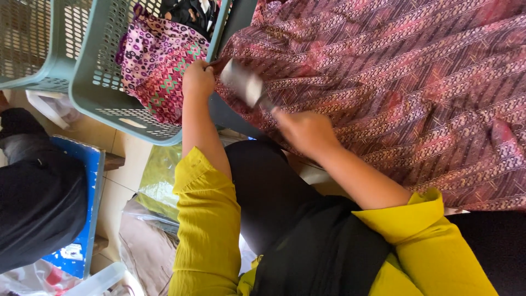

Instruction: The person uses a lint brush to remove lint from a patterned dress laid on a black table. The person repeatedly brushes the dress, folds and unfolds sections, and repositions the garment to access different areas. A laundry basket with other clothes is visible nearby.

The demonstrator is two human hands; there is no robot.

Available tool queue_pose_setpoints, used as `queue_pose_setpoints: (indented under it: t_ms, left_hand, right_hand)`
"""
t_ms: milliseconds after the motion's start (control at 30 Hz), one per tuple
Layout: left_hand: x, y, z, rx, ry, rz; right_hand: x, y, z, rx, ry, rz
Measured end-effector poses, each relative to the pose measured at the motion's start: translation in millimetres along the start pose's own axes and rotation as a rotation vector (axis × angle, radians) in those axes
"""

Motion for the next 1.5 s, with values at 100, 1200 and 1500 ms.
queue_pose_setpoints:
  t_ms: [100, 1200, 1500]
  left_hand:
    - [5, -7, -5, 0.039, 0.049, 0.001]
    - [-33, 7, 151, -0.260, -0.726, 0.325]
    - [-45, -35, 166, -0.063, -0.425, -0.496]
  right_hand:
    - [-9, -17, 4, -0.071, 0.122, 0.000]
    - [11, 23, 55, -0.166, -0.264, -0.171]
    - [-57, 65, 53, -0.291, 0.040, -0.340]
Point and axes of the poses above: each hand's wrist, its own x-axis towards the middle knuckle, its own y-axis out of the back of the hand, z = x × y, the point moved 3 cm from there along x, towards the middle knuckle, and after that the axes turned 12 degrees about -y, right-handed, at the moved point
